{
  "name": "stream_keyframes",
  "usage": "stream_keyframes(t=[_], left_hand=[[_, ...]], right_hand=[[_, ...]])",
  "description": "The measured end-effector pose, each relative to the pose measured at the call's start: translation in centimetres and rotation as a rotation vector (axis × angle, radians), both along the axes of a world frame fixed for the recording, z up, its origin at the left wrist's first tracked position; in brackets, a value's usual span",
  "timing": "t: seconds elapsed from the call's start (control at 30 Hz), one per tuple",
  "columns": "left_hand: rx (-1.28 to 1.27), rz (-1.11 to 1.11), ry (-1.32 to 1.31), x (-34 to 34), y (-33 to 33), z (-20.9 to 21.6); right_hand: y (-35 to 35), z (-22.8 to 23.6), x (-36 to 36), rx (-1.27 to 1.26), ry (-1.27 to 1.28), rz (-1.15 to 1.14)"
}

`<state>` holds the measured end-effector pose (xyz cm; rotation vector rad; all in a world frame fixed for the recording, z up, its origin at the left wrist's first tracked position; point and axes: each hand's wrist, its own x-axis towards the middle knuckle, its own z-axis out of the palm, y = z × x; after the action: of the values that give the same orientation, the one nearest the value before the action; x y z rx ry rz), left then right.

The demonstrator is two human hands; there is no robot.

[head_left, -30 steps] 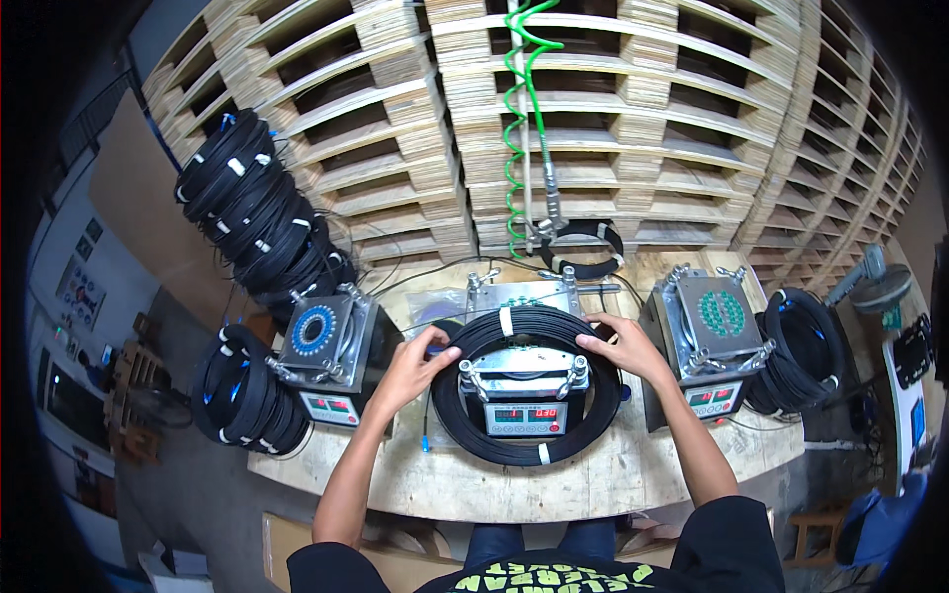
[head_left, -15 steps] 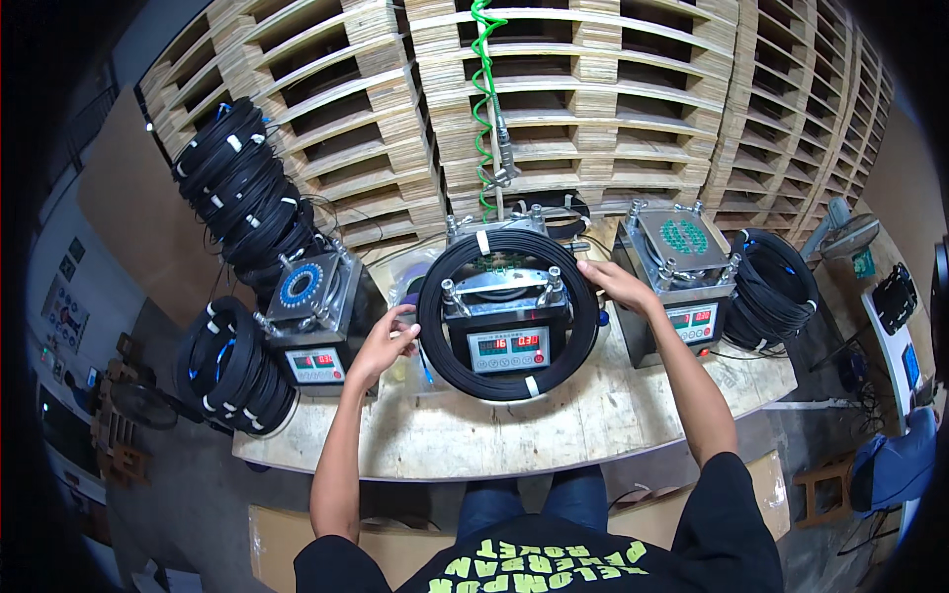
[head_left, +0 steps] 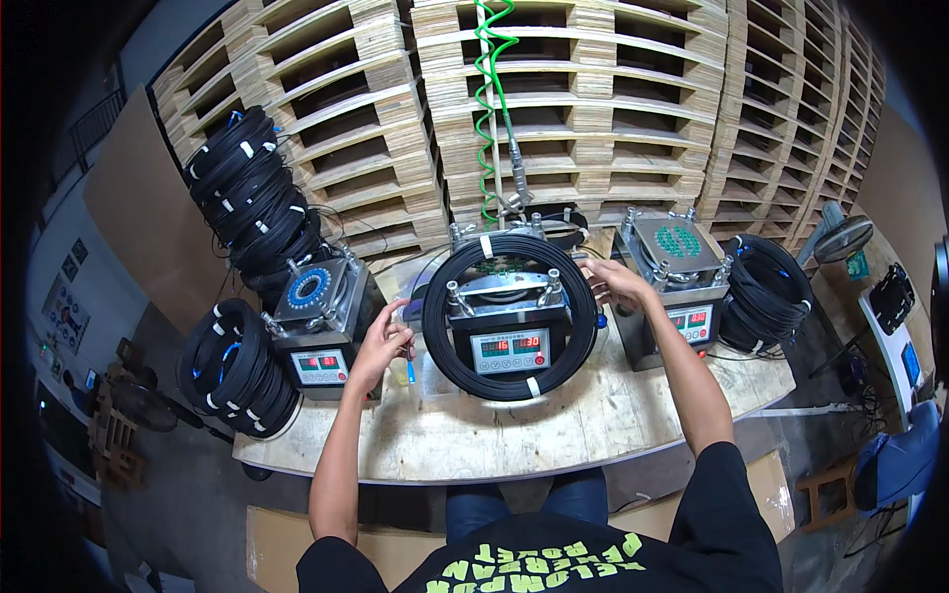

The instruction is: Binding a coil of black cable using a binding machine and then preparing the machine for the next unit.

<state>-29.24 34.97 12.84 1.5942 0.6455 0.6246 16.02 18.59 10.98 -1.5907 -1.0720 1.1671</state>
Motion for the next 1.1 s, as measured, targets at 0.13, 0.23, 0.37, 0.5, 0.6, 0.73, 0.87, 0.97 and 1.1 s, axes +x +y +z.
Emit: stream_keyframes(t=[0.13, 0.23, 0.37, 0.5, 0.6, 0.73, 0.87, 0.97, 1.1], left_hand=[[0.030, -0.079, -0.031, 0.5, 0.0, 2.5], [0.075, -0.209, -0.108, 3.6, -0.6, 4.6], [0.357, -0.233, -0.223, 9.4, -0.5, 5.9], [0.660, -0.045, -0.132, 14.0, 0.4, 6.0], [0.797, 0.057, -0.115, 16.1, 0.8, 6.1], [0.570, 0.176, -0.191, 17.0, 1.6, 6.4], [0.569, 0.091, -0.171, 18.3, 0.7, 6.9], [0.616, 0.099, -0.159, 16.9, 0.7, 7.1], [0.751, 0.129, 0.140, 15.2, -0.2, 9.8]], right_hand=[[1.3, 2.6, -3.9, -0.081, 0.258, 0.049], [3.8, 2.5, -3.2, -0.117, 0.057, -0.054], [6.7, 0.5, -1.8, 0.077, -0.200, -0.096], [8.4, -1.1, -0.5, 0.119, -0.297, -0.117], [9.1, -2.5, 0.3, 0.049, -0.155, -0.148], [9.3, -3.3, -2.6, 0.141, -0.102, -0.412], [8.4, -4.7, -0.3, 0.549, -0.124, -0.712], [8.1, -0.6, -3.8, 0.931, 0.088, -0.894], [6.7, 4.3, -5.8, 1.007, 0.016, -1.056]])
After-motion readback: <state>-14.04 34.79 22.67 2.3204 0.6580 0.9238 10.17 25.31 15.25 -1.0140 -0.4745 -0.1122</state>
